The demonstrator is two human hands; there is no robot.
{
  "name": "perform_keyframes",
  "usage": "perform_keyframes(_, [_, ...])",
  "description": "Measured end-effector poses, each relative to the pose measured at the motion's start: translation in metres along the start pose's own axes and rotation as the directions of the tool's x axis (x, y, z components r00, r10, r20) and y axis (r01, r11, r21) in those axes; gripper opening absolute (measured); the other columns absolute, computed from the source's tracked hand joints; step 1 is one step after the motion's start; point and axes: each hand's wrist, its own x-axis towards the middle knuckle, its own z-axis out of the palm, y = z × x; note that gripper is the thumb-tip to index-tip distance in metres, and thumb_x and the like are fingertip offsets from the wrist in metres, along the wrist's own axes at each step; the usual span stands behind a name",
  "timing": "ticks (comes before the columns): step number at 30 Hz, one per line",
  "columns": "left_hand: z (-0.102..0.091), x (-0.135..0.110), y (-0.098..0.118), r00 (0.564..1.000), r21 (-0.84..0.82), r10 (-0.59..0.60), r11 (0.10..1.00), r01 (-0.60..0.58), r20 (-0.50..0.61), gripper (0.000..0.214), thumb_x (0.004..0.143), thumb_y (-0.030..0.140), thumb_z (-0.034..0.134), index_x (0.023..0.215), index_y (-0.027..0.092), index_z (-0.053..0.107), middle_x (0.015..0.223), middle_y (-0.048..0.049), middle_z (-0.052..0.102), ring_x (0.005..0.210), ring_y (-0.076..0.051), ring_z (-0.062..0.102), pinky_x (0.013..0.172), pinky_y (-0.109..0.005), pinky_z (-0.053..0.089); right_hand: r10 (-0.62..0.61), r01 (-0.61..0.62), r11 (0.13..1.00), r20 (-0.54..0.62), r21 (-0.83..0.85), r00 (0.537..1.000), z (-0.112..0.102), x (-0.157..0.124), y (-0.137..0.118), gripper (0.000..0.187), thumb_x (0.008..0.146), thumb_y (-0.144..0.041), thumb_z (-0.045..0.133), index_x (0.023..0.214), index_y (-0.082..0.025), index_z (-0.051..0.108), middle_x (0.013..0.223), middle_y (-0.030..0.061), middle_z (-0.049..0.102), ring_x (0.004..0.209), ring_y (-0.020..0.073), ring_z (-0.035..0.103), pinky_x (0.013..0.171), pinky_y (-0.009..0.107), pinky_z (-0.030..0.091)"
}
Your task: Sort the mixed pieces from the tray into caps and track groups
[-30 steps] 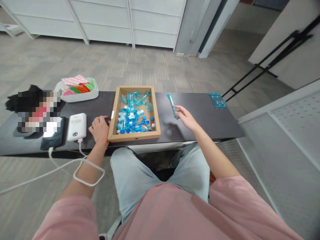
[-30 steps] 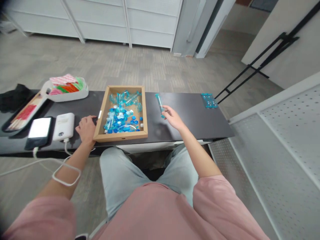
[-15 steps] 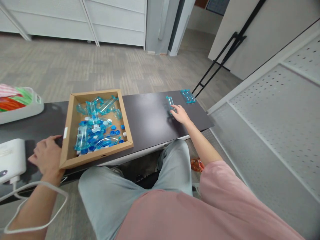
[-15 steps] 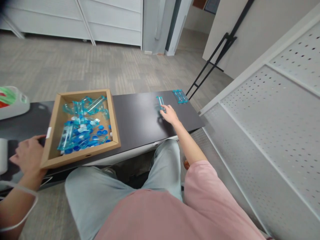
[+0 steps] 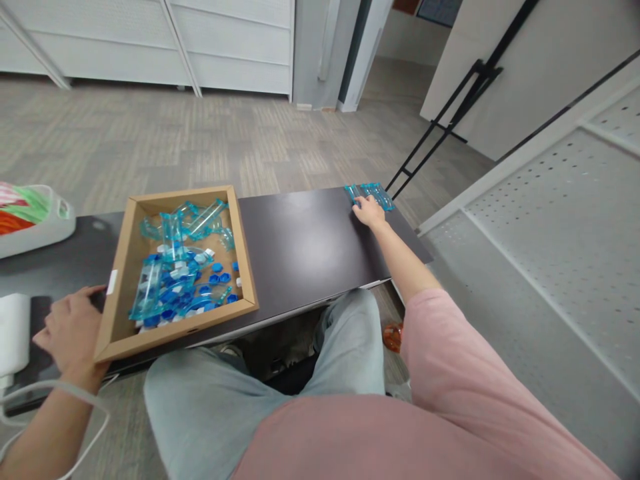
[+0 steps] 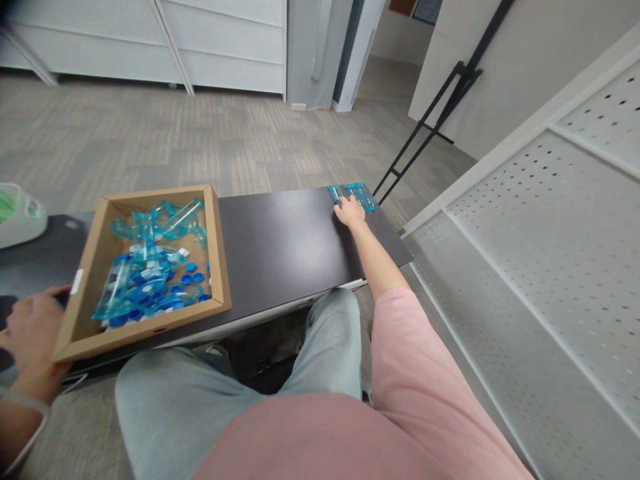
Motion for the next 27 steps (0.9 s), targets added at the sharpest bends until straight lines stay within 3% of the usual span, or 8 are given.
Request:
perform_keyframes(4, [0.005,0.004,0.001,0.999,0.101,-0.034,0.994,0.035,-0.007,0.076,0.104,0.045,0.032,0.175,0.064,0.047,0.181,-0.0081,0.055,0.171,-0.041,0.048,0.131,-0.068,0.033,-0.022,0.023,1.000,-0.042,0.009,0.999,0.004,-0.005,0.001,0.055,0.115,-0.038,0.055,0.164,-0.022,0.074,0.162,0.0254,0.065,0.152,0.0425,0.059,0.123,0.059,0.056])
perform_keyframes(7, [0.005,0.004,0.010,0.997,0.182,-0.045,0.982,0.055,-0.058,0.069,0.111,0.036,0.025,0.168,0.044,0.063,0.167,-0.0199,0.064,0.160,-0.043,0.057,0.125,-0.068,0.041,-0.049,0.050,0.999,-0.115,0.010,0.992,0.007,-0.010,-0.001,0.061,0.114,-0.043,0.059,0.167,-0.015,0.069,0.168,0.0295,0.057,0.154,0.0469,0.053,0.126,0.063,0.051])
perform_keyframes(11, [-0.005,-0.001,0.027,1.000,0.237,-0.011,0.971,0.011,-0.002,0.055,0.116,0.034,0.033,0.157,0.025,0.069,0.159,-0.0250,0.066,0.152,-0.043,0.061,0.123,-0.062,0.046,-0.168,0.179,0.983,-0.208,0.036,0.964,0.011,-0.015,-0.032,0.066,0.115,-0.050,0.060,0.164,-0.008,0.067,0.166,0.0337,0.057,0.151,0.0512,0.053,0.127,0.068,0.047])
perform_keyframes(14, [-0.010,-0.005,0.032,1.000,0.224,0.007,0.975,-0.014,0.030,0.052,0.118,0.029,0.034,0.157,0.020,0.067,0.162,-0.0268,0.064,0.154,-0.043,0.059,0.124,-0.060,0.044,-0.406,0.430,0.900,-0.210,0.078,0.889,0.009,-0.030,-0.089,0.059,0.114,-0.051,0.060,0.158,-0.014,0.073,0.156,0.0289,0.066,0.145,0.0501,0.057,0.125,0.068,0.048])
perform_keyframes(17, [-0.011,-0.006,0.029,0.999,0.218,0.022,0.976,-0.029,0.034,0.050,0.119,0.029,0.037,0.158,0.022,0.068,0.165,-0.0248,0.064,0.157,-0.041,0.057,0.127,-0.056,0.043,-0.651,0.675,0.723,-0.182,0.145,0.737,0.002,-0.062,-0.168,0.050,0.115,-0.046,0.060,0.155,-0.022,0.077,0.142,0.0204,0.075,0.136,0.0449,0.061,0.123,0.063,0.049])
perform_keyframes(21, [-0.008,-0.006,0.025,0.999,0.187,0.038,0.981,-0.043,0.026,0.048,0.117,0.031,0.046,0.160,0.035,0.067,0.167,-0.0197,0.064,0.158,-0.039,0.056,0.127,-0.056,0.042,-0.808,0.814,0.559,-0.119,0.158,0.577,-0.001,-0.110,-0.275,0.043,0.118,-0.042,0.060,0.153,-0.026,0.079,0.142,0.0153,0.077,0.134,0.0403,0.062,0.119,0.055,0.048])
perform_keyframes(24, [-0.009,-0.006,0.026,0.998,0.167,0.044,0.985,-0.049,0.036,0.048,0.117,0.032,0.047,0.159,0.038,0.067,0.167,-0.0189,0.063,0.158,-0.039,0.054,0.127,-0.057,0.040,-0.835,0.835,0.544,-0.045,0.083,0.549,0.005,-0.129,-0.336,0.044,0.116,-0.040,0.066,0.155,-0.026,0.080,0.154,0.0161,0.073,0.140,0.0401,0.063,0.119,0.053,0.046])
perform_keyframes(27, [-0.010,-0.008,0.029,0.998,0.162,0.051,0.985,-0.057,0.035,0.050,0.116,0.031,0.047,0.160,0.038,0.068,0.165,-0.0195,0.063,0.158,-0.039,0.054,0.126,-0.057,0.041,-0.812,0.812,0.584,0.028,0.014,0.583,0.015,-0.131,-0.370,0.041,0.113,-0.029,0.064,0.147,-0.022,0.085,0.155,0.0171,0.075,0.139,0.0391,0.068,0.119,0.054,0.042])
